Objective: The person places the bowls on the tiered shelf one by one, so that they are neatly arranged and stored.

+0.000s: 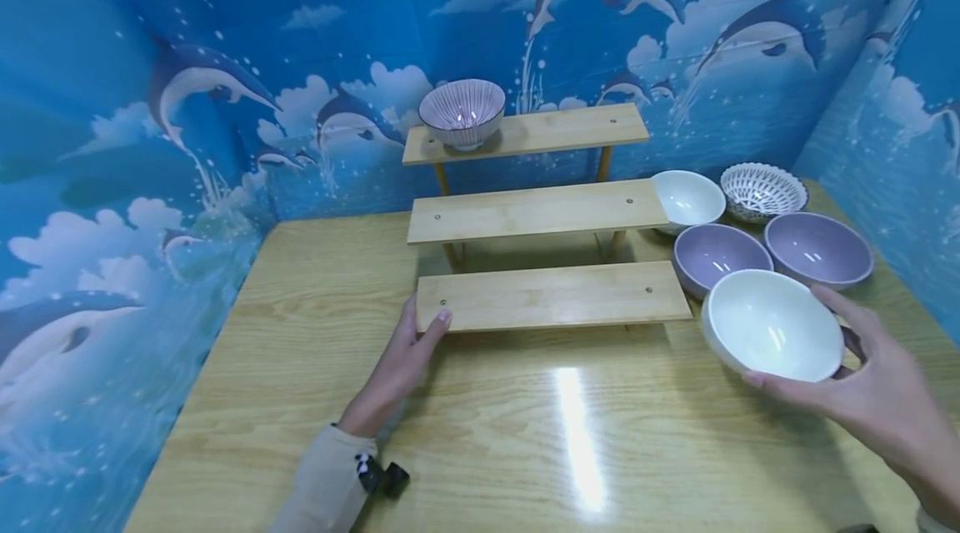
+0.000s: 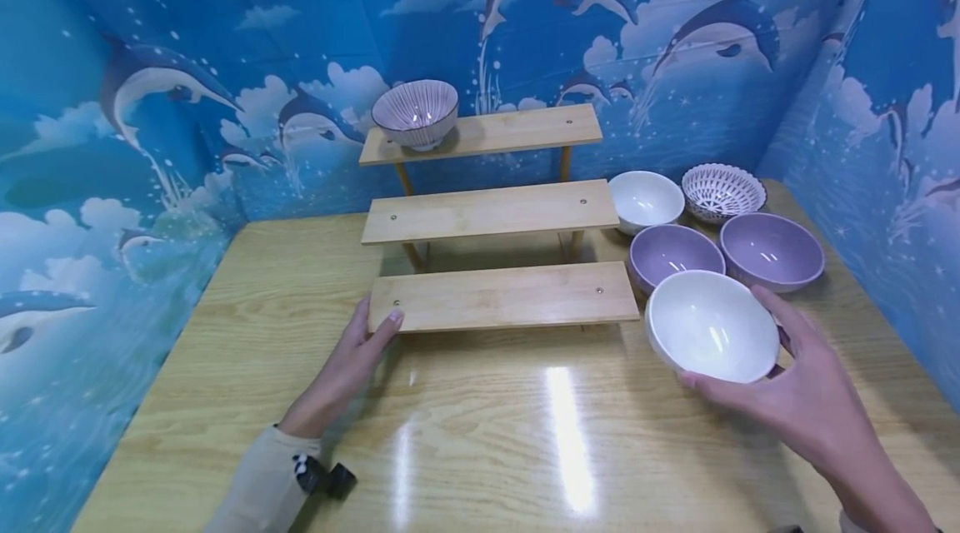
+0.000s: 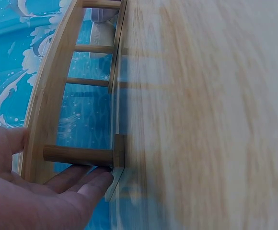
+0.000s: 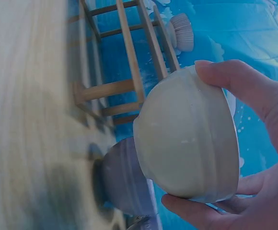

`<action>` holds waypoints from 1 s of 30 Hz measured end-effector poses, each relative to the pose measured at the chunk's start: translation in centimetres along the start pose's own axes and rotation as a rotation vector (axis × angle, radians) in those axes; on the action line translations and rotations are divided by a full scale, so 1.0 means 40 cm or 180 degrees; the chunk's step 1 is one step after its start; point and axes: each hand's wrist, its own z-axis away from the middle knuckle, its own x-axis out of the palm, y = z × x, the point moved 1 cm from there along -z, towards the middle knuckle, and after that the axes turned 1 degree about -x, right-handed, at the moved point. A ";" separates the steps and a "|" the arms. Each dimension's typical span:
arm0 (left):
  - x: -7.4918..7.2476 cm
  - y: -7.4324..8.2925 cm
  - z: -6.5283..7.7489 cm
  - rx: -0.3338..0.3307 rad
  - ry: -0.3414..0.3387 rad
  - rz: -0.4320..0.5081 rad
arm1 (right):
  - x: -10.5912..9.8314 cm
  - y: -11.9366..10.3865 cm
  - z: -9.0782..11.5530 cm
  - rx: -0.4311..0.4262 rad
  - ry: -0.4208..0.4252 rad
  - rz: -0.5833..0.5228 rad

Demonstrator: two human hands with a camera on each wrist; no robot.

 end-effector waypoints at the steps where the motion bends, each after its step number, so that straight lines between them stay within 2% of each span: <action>1: 0.000 -0.001 -0.001 -0.0006 0.0012 -0.0002 | -0.001 -0.008 -0.002 -0.0020 0.0032 -0.0001; 11: -0.001 -0.001 -0.005 -0.0031 0.0057 -0.0021 | 0.001 -0.076 -0.049 -0.0205 0.0022 -0.0111; 22: -0.001 0.000 -0.006 -0.0079 0.0043 -0.0046 | 0.006 -0.132 -0.101 -0.0236 0.0041 0.0076; 30: 0.000 0.000 -0.005 -0.0071 0.0045 -0.0050 | 0.010 -0.178 -0.141 -0.0304 -0.0054 -0.0148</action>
